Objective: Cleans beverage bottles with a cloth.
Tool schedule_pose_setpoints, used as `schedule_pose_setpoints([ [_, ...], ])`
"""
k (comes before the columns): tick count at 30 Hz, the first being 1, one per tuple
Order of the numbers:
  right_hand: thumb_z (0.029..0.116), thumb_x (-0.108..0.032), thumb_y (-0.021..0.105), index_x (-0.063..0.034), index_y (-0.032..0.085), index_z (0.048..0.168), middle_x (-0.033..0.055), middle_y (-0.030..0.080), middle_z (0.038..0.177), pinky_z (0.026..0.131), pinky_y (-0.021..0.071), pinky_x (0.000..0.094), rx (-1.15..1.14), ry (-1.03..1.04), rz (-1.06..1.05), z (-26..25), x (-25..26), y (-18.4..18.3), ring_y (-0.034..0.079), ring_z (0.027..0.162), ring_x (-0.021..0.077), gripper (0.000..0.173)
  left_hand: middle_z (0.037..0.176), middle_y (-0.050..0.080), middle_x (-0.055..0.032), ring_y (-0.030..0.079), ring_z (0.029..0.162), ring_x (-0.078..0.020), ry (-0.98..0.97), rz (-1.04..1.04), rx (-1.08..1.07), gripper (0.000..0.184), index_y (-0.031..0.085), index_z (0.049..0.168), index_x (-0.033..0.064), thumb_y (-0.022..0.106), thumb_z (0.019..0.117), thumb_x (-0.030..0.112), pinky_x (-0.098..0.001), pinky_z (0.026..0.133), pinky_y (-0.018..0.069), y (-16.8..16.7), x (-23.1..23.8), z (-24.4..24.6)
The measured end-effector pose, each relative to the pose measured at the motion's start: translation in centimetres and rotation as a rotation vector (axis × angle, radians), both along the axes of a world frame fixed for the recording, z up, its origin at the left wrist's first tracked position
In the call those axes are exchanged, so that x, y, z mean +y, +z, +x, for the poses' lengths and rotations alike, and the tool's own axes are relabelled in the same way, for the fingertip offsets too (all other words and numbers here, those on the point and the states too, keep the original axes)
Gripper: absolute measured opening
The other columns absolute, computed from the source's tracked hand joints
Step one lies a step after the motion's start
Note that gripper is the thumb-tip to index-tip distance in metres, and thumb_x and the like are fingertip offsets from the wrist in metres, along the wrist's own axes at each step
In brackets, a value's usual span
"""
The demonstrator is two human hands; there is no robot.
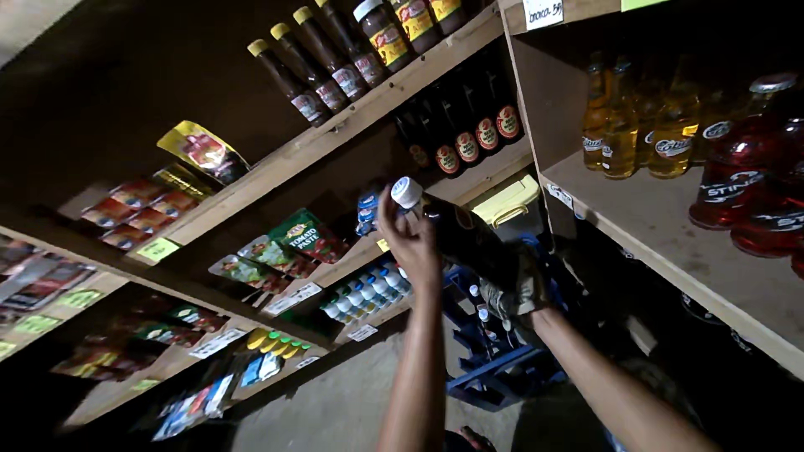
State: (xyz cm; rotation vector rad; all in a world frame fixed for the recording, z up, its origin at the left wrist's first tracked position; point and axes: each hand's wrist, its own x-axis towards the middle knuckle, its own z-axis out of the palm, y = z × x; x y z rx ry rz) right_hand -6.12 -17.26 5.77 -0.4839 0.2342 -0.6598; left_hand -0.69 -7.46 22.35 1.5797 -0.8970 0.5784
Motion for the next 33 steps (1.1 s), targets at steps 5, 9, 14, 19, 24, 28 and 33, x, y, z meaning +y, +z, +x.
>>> schedule_pose_setpoints([
  [5, 0.1131, -0.031, 0.026, -0.0038, 0.046, 0.145, 0.0091, 0.060, 0.128, 0.091, 0.0528, 0.0275, 0.262, 0.042, -0.090, -2.1, 0.7, 0.5, 0.060, 0.110, 0.0086, 0.046, 0.152, 0.035, -0.0307, 0.045, 0.137, -0.0192, 0.044, -0.095, 0.444, 0.081, 0.010, 0.155, -0.0106, 0.057, 0.0965, 0.021, -0.0278, 0.112, 0.0394, -11.3, -1.4, -4.2],
  [9, 0.1096, -0.029, 0.045, 0.0103, 0.050, 0.143, 0.0272, 0.054, 0.145, 0.118, 0.0347, 0.0397, 0.550, 0.145, -0.749, -3.8, -0.3, 2.2, 0.050, 0.138, 0.0277, 0.052, 0.156, 0.032, -0.0233, 0.043, 0.138, -0.0138, -0.071, -0.286, 0.521, 0.090, 0.006, 0.157, -0.0055, 0.040, 0.0983, 0.054, -0.0299, 0.114, 0.0377, -12.1, 0.1, -1.4],
  [14, 0.1113, -0.044, 0.033, 0.0064, 0.058, 0.137, 0.0271, 0.061, 0.135, 0.114, 0.0395, 0.0506, 0.561, 0.473, -1.259, -4.0, 0.1, 3.5, 0.057, 0.132, 0.0340, 0.062, 0.132, 0.057, -0.0192, 0.059, 0.117, -0.0096, -0.127, -0.130, 0.634, 0.087, 0.029, 0.147, -0.0119, 0.046, 0.0939, 0.055, -0.0293, 0.103, 0.0494, -14.5, 2.0, -0.1],
  [19, 0.1044, -0.036, 0.058, 0.0083, 0.058, 0.134, 0.0236, 0.064, 0.132, 0.113, 0.0423, 0.0401, 0.449, 0.259, -1.130, -2.9, -1.7, 4.7, 0.059, 0.127, 0.0254, 0.053, 0.120, 0.063, -0.0135, 0.064, 0.101, -0.0047, -0.254, 0.195, 0.873, 0.096, 0.034, 0.144, -0.0109, 0.072, 0.0776, 0.047, -0.0265, 0.092, 0.0550, -17.5, 3.4, -3.9],
  [24, 0.1025, -0.030, 0.063, 0.0056, 0.058, 0.130, 0.0125, 0.068, 0.113, 0.095, 0.0524, 0.0298, 0.443, 0.304, -0.824, -2.3, -5.2, 4.9, 0.065, 0.101, 0.0097, 0.045, 0.122, 0.065, -0.0083, 0.064, 0.105, -0.0033, -0.434, 0.437, 1.033, 0.112, 0.034, 0.145, -0.0095, 0.080, 0.0696, 0.059, -0.0258, 0.095, 0.0542, -17.8, 5.7, -5.6],
  [28, 0.1074, -0.020, 0.051, 0.0065, 0.057, 0.130, 0.0100, 0.066, 0.116, 0.096, 0.0498, 0.0206, 0.287, 0.173, -0.635, -0.6, -4.9, 2.9, 0.061, 0.104, 0.0021, 0.035, 0.095, 0.075, 0.0011, 0.073, 0.086, -0.0082, -0.591, 0.261, 1.280, 0.087, 0.054, 0.126, 0.0057, 0.076, 0.0712, 0.069, -0.0297, 0.081, 0.0614, -18.7, 7.7, -6.6],
  [33, 0.1123, -0.039, 0.034, 0.0109, 0.057, 0.134, 0.0293, 0.061, 0.134, 0.112, 0.0394, 0.0511, 0.643, 0.199, -0.969, -1.1, -2.5, 5.4, 0.056, 0.131, 0.0354, 0.059, 0.100, 0.073, -0.0022, 0.072, 0.088, -0.0094, -0.469, 0.237, 1.183, 0.097, 0.042, 0.138, -0.0022, 0.074, 0.0749, 0.064, -0.0319, 0.084, 0.0615, -18.2, 8.0, -6.0],
])
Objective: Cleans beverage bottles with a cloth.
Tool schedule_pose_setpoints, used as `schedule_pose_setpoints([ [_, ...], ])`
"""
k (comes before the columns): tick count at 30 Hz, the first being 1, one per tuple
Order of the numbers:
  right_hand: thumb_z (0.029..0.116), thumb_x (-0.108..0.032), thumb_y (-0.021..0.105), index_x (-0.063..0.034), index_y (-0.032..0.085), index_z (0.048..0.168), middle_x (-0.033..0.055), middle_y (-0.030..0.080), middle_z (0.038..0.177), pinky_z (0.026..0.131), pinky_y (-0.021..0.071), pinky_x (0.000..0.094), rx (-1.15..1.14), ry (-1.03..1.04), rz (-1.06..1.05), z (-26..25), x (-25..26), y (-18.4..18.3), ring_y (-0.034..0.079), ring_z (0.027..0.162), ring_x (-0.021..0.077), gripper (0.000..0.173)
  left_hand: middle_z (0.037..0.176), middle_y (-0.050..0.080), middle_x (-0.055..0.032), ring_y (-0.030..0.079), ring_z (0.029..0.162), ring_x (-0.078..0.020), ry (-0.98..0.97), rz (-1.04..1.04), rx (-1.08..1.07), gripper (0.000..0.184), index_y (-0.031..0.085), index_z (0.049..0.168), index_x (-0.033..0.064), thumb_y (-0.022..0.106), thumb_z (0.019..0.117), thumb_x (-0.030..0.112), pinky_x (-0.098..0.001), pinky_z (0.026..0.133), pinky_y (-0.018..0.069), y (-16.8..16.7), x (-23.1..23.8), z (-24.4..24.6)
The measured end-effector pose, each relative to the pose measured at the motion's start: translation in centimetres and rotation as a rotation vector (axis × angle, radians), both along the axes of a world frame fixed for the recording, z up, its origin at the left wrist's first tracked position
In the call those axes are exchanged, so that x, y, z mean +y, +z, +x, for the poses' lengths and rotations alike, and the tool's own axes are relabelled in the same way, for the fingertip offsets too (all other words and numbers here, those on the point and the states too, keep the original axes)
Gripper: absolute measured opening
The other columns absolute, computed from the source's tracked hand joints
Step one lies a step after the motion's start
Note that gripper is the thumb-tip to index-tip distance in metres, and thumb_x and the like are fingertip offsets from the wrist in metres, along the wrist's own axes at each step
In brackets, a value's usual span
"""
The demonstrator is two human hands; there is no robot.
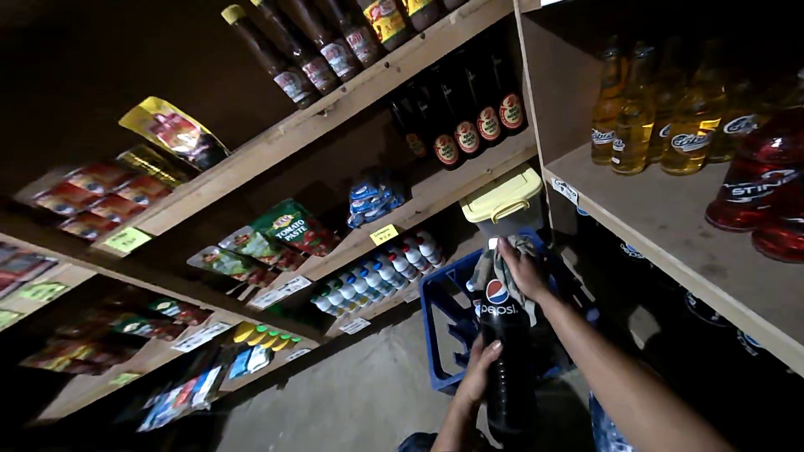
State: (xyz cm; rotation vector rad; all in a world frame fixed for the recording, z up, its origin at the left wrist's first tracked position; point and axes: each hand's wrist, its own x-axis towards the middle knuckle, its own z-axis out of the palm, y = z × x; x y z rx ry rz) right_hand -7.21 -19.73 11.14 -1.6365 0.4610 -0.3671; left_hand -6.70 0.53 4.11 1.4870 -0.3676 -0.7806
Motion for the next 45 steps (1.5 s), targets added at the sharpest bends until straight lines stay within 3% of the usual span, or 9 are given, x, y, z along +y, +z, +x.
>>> schedule_pose_setpoints([
  [8, 0.1089, -0.031, 0.049, 0.0105, 0.057, 0.135, 0.0258, 0.062, 0.135, 0.113, 0.0407, 0.0419, -0.144, -0.058, 0.137, -0.9, -0.3, -0.5, 0.057, 0.129, 0.0265, 0.049, 0.100, 0.071, 0.0020, 0.070, 0.087, -0.0042, -0.100, 0.148, -0.038, 0.093, 0.043, 0.138, -0.0026, 0.072, 0.0756, 0.059, -0.0280, 0.084, 0.0597, 2.9, 1.3, -0.9],
  [14, 0.0969, -0.018, 0.068, 0.0131, 0.064, 0.121, 0.0245, 0.069, 0.119, 0.107, 0.0485, 0.0345, -0.467, -0.327, -0.101, -0.1, 1.4, -1.9, 0.065, 0.117, 0.0223, 0.040, 0.103, 0.073, 0.0031, 0.071, 0.091, -0.0030, -0.020, 0.020, -0.118, 0.100, 0.049, 0.132, -0.0027, 0.085, 0.0649, 0.061, -0.0256, 0.086, 0.0596, 1.4, 1.5, -1.3],
  [25, 0.1019, -0.023, 0.057, 0.0103, 0.069, 0.116, 0.0223, 0.071, 0.112, 0.103, 0.0513, 0.0371, -0.332, -0.003, -0.150, -3.0, 7.6, -4.2, 0.068, 0.110, 0.0235, 0.038, 0.106, 0.066, -0.0041, 0.067, 0.093, -0.0003, 0.737, -0.257, -0.605, 0.092, 0.042, 0.132, -0.0093, 0.080, 0.0688, 0.047, -0.0216, 0.084, 0.0578, 4.2, -3.0, 3.1],
  [28, 0.1096, -0.026, 0.046, 0.0055, 0.059, 0.134, 0.0183, 0.066, 0.125, 0.103, 0.0487, 0.0344, -0.108, 0.074, 0.295, -2.7, 7.1, -3.5, 0.063, 0.115, 0.0180, 0.042, 0.103, 0.065, -0.0016, 0.066, 0.092, 0.0026, 0.864, -0.388, -0.683, 0.088, 0.041, 0.126, -0.0099, 0.081, 0.0682, 0.043, -0.0187, 0.083, 0.0567, 5.1, -4.0, 3.8],
  [32, 0.1111, -0.035, 0.036, -0.0115, 0.060, 0.119, 0.0001, 0.070, 0.094, 0.076, 0.0596, 0.0274, -0.342, 0.215, 1.071, -0.6, 6.6, -6.0, 0.068, 0.086, 0.0072, 0.035, 0.112, 0.060, -0.0063, 0.063, 0.100, 0.0039, 0.869, -0.418, -0.688, 0.101, 0.029, 0.135, -0.0126, 0.082, 0.0666, 0.039, -0.0166, 0.089, 0.0533, 5.0, -5.6, 3.3],
  [36, 0.1108, -0.023, 0.038, -0.0096, 0.062, 0.110, -0.0025, 0.067, 0.084, 0.070, 0.0582, 0.0219, -0.428, 0.135, 1.023, 0.4, 3.7, -5.6, 0.065, 0.076, 0.0033, 0.028, 0.147, 0.044, -0.0203, 0.049, 0.130, -0.0058, 0.659, -0.337, -0.802, 0.147, 0.004, 0.152, -0.0134, 0.082, 0.0586, 0.069, -0.0223, 0.107, 0.0442, 7.6, -4.3, 3.9],
  [38, 0.1105, -0.024, 0.042, -0.0089, 0.060, 0.102, -0.0033, 0.062, 0.075, 0.061, 0.0547, 0.0196, -0.305, -0.070, 0.846, 0.2, 1.6, -3.9, 0.060, 0.066, 0.0015, 0.025, 0.151, 0.049, -0.0063, 0.050, 0.136, -0.0117, 0.514, -0.494, -0.954, 0.117, 0.022, 0.153, 0.0055, 0.077, 0.0729, 0.071, -0.0317, 0.111, 0.0455, 11.8, -3.1, 5.3],
  [41, 0.1089, -0.036, 0.049, 0.0007, 0.058, 0.128, 0.0116, 0.063, 0.106, 0.082, 0.0526, 0.0322, 0.012, -0.231, 0.524, -0.1, -0.7, -2.5, 0.059, 0.092, 0.0138, 0.042, 0.118, 0.071, 0.0104, 0.059, 0.126, -0.0120, 0.380, -0.697, -0.955, 0.019, 0.070, 0.108, 0.0279, 0.072, 0.0931, 0.039, -0.0370, 0.115, 0.0423, 15.4, -4.1, 5.7],
  [45, 0.1054, -0.040, 0.056, 0.0101, 0.057, 0.131, 0.0301, 0.063, 0.124, 0.103, 0.0469, 0.0539, 0.238, -0.231, -0.002, 0.3, -3.0, -3.3, 0.062, 0.117, 0.0392, 0.057, 0.100, 0.072, 0.0071, 0.066, 0.110, -0.0106, 0.515, -0.657, -0.940, 0.008, 0.068, 0.091, 0.0216, 0.068, 0.0966, 0.028, -0.0330, 0.102, 0.0521, 14.1, -6.9, 5.9],
])
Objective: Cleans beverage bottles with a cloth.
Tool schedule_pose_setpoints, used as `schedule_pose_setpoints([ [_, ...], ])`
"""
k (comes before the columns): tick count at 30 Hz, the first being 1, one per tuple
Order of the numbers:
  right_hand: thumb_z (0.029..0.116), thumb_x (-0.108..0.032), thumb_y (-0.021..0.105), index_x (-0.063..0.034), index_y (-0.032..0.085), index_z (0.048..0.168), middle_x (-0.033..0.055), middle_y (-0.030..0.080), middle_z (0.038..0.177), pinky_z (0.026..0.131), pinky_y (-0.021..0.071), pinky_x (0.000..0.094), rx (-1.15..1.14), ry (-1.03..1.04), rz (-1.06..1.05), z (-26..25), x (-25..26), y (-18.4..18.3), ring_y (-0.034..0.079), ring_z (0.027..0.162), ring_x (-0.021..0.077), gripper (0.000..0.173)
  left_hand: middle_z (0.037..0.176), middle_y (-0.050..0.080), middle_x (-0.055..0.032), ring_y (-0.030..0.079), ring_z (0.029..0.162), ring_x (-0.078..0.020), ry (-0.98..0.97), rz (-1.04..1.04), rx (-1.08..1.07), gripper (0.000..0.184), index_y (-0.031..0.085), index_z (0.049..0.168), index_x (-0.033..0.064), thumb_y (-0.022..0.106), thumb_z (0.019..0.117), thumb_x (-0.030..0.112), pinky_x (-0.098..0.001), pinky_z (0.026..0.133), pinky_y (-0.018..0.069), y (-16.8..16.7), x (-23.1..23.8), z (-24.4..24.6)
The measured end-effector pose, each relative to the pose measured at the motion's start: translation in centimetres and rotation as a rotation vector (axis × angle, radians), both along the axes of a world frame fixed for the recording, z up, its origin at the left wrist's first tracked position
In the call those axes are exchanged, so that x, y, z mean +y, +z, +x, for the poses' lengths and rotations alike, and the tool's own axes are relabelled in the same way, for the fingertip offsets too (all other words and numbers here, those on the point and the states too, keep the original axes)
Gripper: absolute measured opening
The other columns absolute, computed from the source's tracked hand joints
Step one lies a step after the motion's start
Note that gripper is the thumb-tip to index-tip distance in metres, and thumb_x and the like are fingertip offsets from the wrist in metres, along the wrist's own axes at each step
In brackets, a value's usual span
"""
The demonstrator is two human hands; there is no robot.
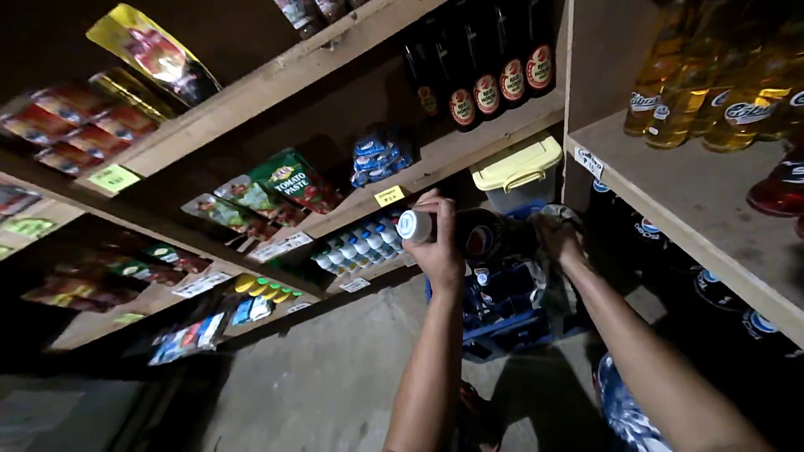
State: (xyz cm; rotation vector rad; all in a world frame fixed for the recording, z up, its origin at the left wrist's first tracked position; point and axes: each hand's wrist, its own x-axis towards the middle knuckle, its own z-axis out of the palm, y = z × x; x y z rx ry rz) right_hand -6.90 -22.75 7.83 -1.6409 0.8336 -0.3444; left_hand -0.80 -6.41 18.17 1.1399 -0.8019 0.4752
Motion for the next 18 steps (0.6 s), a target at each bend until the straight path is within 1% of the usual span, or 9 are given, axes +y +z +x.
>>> schedule_pose_setpoints([
  [1, 0.1032, -0.040, 0.061, 0.0100, 0.061, 0.125, 0.0311, 0.065, 0.119, 0.101, 0.0478, 0.0576, 0.042, -0.004, -0.134, -0.1, -0.7, -0.1, 0.063, 0.114, 0.0428, 0.055, 0.098, 0.072, 0.0059, 0.067, 0.105, -0.0105, 0.002, -0.011, 0.010, 0.007, 0.067, 0.092, 0.0200, 0.067, 0.0968, 0.026, -0.0323, 0.097, 0.0539, -0.8, -0.2, 0.5],
  [3, 0.1006, -0.037, 0.066, 0.0101, 0.063, 0.122, 0.0327, 0.066, 0.113, 0.098, 0.0479, 0.0631, 0.038, -0.057, -0.272, -0.6, -2.2, 0.2, 0.065, 0.110, 0.0474, 0.052, 0.093, 0.071, 0.0060, 0.068, 0.094, -0.0073, 0.006, -0.017, 0.076, 0.006, 0.067, 0.091, 0.0186, 0.066, 0.0971, 0.020, -0.0285, 0.088, 0.0563, -2.7, -0.5, 1.6],
  [5, 0.0987, -0.038, 0.069, 0.0115, 0.060, 0.125, 0.0338, 0.065, 0.113, 0.097, 0.0480, 0.0640, -0.051, -0.162, -0.263, -1.2, -3.3, 0.6, 0.065, 0.108, 0.0477, 0.057, 0.086, 0.069, 0.0064, 0.067, 0.080, -0.0044, 0.051, 0.032, 0.207, 0.006, 0.066, 0.092, 0.0153, 0.063, 0.0970, 0.018, -0.0256, 0.074, 0.0581, -4.8, -1.2, 2.2],
  [7, 0.0975, -0.037, 0.071, 0.0114, 0.056, 0.129, 0.0320, 0.064, 0.118, 0.099, 0.0476, 0.0609, -0.161, -0.262, -0.235, -1.7, -3.7, 1.0, 0.064, 0.111, 0.0434, 0.060, 0.080, 0.067, 0.0080, 0.065, 0.072, -0.0021, 0.116, 0.154, 0.288, 0.008, 0.066, 0.092, 0.0116, 0.065, 0.0948, 0.019, -0.0241, 0.068, 0.0569, -7.7, -2.3, 2.8],
  [8, 0.0974, -0.037, 0.071, 0.0111, 0.054, 0.132, 0.0308, 0.064, 0.121, 0.101, 0.0471, 0.0591, -0.195, -0.289, -0.219, -1.9, -3.7, 1.2, 0.063, 0.113, 0.0416, 0.062, 0.078, 0.066, 0.0072, 0.064, 0.071, -0.0017, 0.144, 0.217, 0.313, 0.009, 0.066, 0.092, 0.0083, 0.067, 0.0936, 0.017, -0.0237, 0.068, 0.0560, -9.4, -2.9, 3.1],
  [11, 0.0975, -0.037, 0.071, 0.0103, 0.051, 0.134, 0.0278, 0.064, 0.122, 0.102, 0.0477, 0.0542, -0.247, -0.335, -0.192, -2.6, -3.3, 1.8, 0.064, 0.114, 0.0361, 0.062, 0.081, 0.067, -0.0014, 0.064, 0.076, -0.0045, 0.212, 0.369, 0.386, 0.015, 0.068, 0.092, -0.0006, 0.072, 0.0898, 0.014, -0.0255, 0.074, 0.0551, -14.5, -4.6, 4.1],
  [14, 0.0975, -0.035, 0.071, 0.0081, 0.053, 0.133, 0.0229, 0.065, 0.120, 0.100, 0.0502, 0.0484, -0.302, -0.352, -0.188, -3.3, -3.4, 1.9, 0.065, 0.111, 0.0275, 0.059, 0.094, 0.069, -0.0132, 0.066, 0.090, -0.0150, 0.221, 0.508, 0.428, 0.022, 0.069, 0.097, -0.0053, 0.077, 0.0877, 0.013, -0.0319, 0.086, 0.0545, -19.1, -5.7, 5.3],
  [16, 0.0976, -0.035, 0.070, 0.0064, 0.050, 0.136, 0.0209, 0.065, 0.122, 0.101, 0.0512, 0.0444, -0.326, -0.369, -0.163, -3.5, -3.6, 1.7, 0.065, 0.112, 0.0235, 0.060, 0.109, 0.065, -0.0228, 0.062, 0.106, -0.0292, 0.190, 0.686, 0.438, 0.034, 0.068, 0.102, -0.0079, 0.079, 0.0863, 0.020, -0.0423, 0.096, 0.0498, -22.0, -5.9, 6.5],
  [18, 0.0981, -0.035, 0.069, 0.0053, 0.047, 0.139, 0.0196, 0.064, 0.124, 0.102, 0.0512, 0.0422, -0.329, -0.377, -0.143, -3.5, -3.9, 1.4, 0.064, 0.115, 0.0216, 0.062, 0.124, 0.058, -0.0316, 0.057, 0.119, -0.0414, 0.130, 0.984, 0.453, 0.053, 0.066, 0.110, -0.0113, 0.082, 0.0842, 0.033, -0.0510, 0.105, 0.0461, -24.2, -5.2, 7.1],
])
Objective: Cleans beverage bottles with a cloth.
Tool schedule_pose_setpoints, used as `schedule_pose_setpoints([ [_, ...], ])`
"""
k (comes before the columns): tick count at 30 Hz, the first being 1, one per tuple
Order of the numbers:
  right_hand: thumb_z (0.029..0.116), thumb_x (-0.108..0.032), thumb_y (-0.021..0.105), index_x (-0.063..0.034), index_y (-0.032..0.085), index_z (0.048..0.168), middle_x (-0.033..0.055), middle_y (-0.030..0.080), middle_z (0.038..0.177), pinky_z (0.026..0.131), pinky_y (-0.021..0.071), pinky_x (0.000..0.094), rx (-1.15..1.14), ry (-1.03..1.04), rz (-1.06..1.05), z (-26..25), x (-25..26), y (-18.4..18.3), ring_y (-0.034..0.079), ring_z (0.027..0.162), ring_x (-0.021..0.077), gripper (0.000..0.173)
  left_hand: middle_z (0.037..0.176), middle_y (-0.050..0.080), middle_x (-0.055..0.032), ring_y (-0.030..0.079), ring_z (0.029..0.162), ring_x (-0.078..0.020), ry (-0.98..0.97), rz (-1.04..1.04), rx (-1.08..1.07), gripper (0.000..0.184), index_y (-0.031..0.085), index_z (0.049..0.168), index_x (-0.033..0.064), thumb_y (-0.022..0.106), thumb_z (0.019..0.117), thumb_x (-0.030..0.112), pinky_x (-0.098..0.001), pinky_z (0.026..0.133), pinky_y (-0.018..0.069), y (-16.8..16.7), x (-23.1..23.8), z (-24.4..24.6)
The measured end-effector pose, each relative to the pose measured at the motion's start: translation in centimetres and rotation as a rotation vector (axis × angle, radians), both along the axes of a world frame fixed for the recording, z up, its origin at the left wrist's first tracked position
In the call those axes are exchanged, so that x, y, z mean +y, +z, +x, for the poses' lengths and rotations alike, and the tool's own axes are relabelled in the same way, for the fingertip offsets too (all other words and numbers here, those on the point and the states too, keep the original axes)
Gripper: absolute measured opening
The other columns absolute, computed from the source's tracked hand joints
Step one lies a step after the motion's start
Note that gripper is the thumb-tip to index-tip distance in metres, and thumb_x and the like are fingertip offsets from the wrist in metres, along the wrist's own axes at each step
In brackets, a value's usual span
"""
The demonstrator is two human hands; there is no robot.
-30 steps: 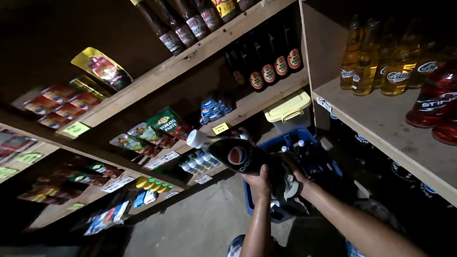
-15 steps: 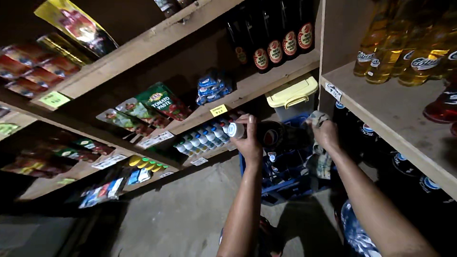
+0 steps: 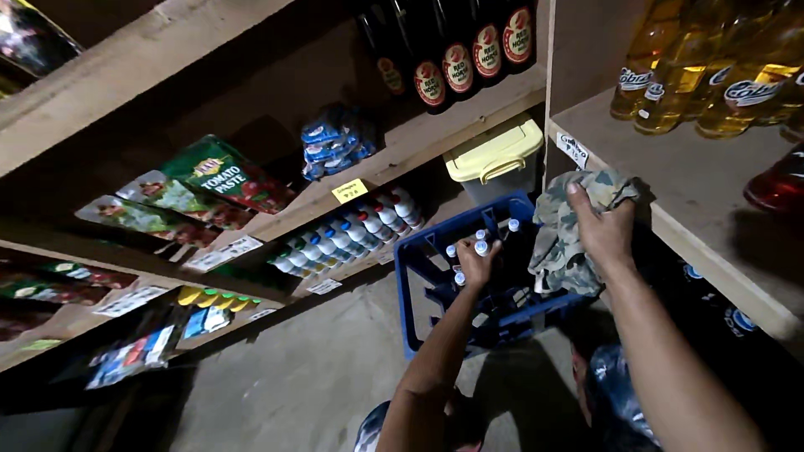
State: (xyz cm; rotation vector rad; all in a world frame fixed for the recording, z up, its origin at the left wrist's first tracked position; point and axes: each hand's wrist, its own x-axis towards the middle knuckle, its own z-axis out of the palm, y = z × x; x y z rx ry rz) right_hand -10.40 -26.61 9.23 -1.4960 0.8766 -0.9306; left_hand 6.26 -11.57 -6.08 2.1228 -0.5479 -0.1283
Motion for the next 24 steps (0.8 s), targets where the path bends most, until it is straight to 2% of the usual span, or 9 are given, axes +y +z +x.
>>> schedule_pose_setpoints([
  [2, 0.0979, -0.036, 0.070, 0.0051, 0.048, 0.139, 0.0189, 0.064, 0.123, 0.100, 0.0516, 0.0412, 0.006, -0.009, 0.004, 0.0, -0.3, -0.1, 0.065, 0.113, 0.0200, 0.062, 0.133, 0.057, -0.0323, 0.057, 0.125, -0.0428, -0.131, 0.259, 0.074, 0.062, 0.067, 0.117, -0.0102, 0.081, 0.0852, 0.041, -0.0535, 0.108, 0.0454, -1.7, 0.7, 0.0],
  [6, 0.0977, -0.032, 0.070, 0.0085, 0.048, 0.137, 0.0203, 0.063, 0.123, 0.101, 0.0499, 0.0369, -0.006, -0.026, -0.034, 0.0, -0.6, -0.3, 0.062, 0.114, 0.0176, 0.060, 0.141, 0.055, -0.0264, 0.058, 0.128, -0.0372, -0.273, 0.548, 0.128, 0.061, 0.069, 0.121, -0.0029, 0.081, 0.0851, 0.045, -0.0512, 0.109, 0.0455, -4.8, 0.4, 1.1],
  [9, 0.0968, -0.030, 0.071, 0.0092, 0.051, 0.134, 0.0192, 0.064, 0.120, 0.098, 0.0511, 0.0329, -0.009, -0.027, -0.051, 0.2, -0.5, -0.7, 0.063, 0.110, 0.0142, 0.057, 0.144, 0.053, -0.0240, 0.055, 0.132, -0.0372, -0.506, 0.705, 0.109, 0.063, 0.068, 0.127, 0.0006, 0.083, 0.0826, 0.043, -0.0533, 0.110, 0.0446, -4.0, -0.3, 2.3],
  [12, 0.0958, -0.030, 0.071, 0.0107, 0.049, 0.135, 0.0222, 0.062, 0.123, 0.100, 0.0496, 0.0333, 0.001, -0.021, -0.044, 0.4, -0.7, -0.9, 0.061, 0.114, 0.0168, 0.061, 0.143, 0.054, -0.0263, 0.049, 0.136, -0.0407, -0.701, 0.491, 0.057, 0.086, 0.056, 0.141, -0.0009, 0.086, 0.0772, 0.048, -0.0557, 0.113, 0.0414, -1.4, -2.4, 3.4],
  [14, 0.0955, -0.030, 0.071, 0.0099, 0.050, 0.134, 0.0208, 0.062, 0.123, 0.101, 0.0498, 0.0316, -0.002, -0.036, -0.038, 0.6, -0.8, -1.0, 0.062, 0.115, 0.0153, 0.060, 0.145, 0.051, -0.0293, 0.051, 0.136, -0.0385, -0.602, 0.313, 0.170, 0.089, 0.038, 0.153, -0.0050, 0.078, 0.0878, 0.041, -0.0506, 0.115, 0.0414, -0.8, -5.0, 3.7],
  [16, 0.0953, -0.029, 0.072, 0.0105, 0.049, 0.135, 0.0211, 0.062, 0.123, 0.101, 0.0493, 0.0315, -0.005, -0.046, -0.033, 0.8, -0.6, -1.0, 0.061, 0.115, 0.0153, 0.060, 0.150, 0.044, -0.0323, 0.050, 0.136, -0.0416, -0.399, 0.337, 0.261, 0.084, 0.031, 0.157, -0.0025, 0.072, 0.0951, 0.038, -0.0504, 0.114, 0.0417, -1.7, -8.3, 3.8],
  [18, 0.0952, -0.029, 0.072, 0.0120, 0.047, 0.136, 0.0212, 0.062, 0.123, 0.100, 0.0498, 0.0297, -0.007, -0.048, -0.041, 0.9, -0.3, -1.0, 0.062, 0.114, 0.0141, 0.063, 0.150, 0.044, -0.0315, 0.049, 0.136, -0.0430, -0.158, 0.327, 0.285, 0.068, 0.044, 0.151, 0.0003, 0.070, 0.0971, 0.033, -0.0514, 0.113, 0.0425, -3.3, -11.0, 3.0],
  [20, 0.0945, -0.029, 0.072, 0.0131, 0.047, 0.134, 0.0198, 0.063, 0.120, 0.098, 0.0506, 0.0268, -0.003, -0.044, -0.048, 1.0, 0.1, -0.8, 0.062, 0.111, 0.0111, 0.063, 0.146, 0.049, -0.0306, 0.053, 0.132, -0.0435, 0.063, 0.253, 0.251, 0.053, 0.059, 0.138, -0.0010, 0.071, 0.0966, 0.029, -0.0528, 0.109, 0.0450, -4.4, -12.5, 1.6],
  [24, 0.0942, -0.031, 0.072, 0.0125, 0.049, 0.132, 0.0179, 0.065, 0.117, 0.096, 0.0514, 0.0268, 0.019, -0.027, -0.051, 0.8, 0.4, -1.0, 0.063, 0.109, 0.0094, 0.062, 0.139, 0.056, -0.0275, 0.058, 0.126, -0.0400, 0.062, 0.313, 0.175, 0.041, 0.065, 0.128, -0.0036, 0.070, 0.0960, 0.022, -0.0518, 0.107, 0.0461, -3.6, -12.3, 0.6],
])
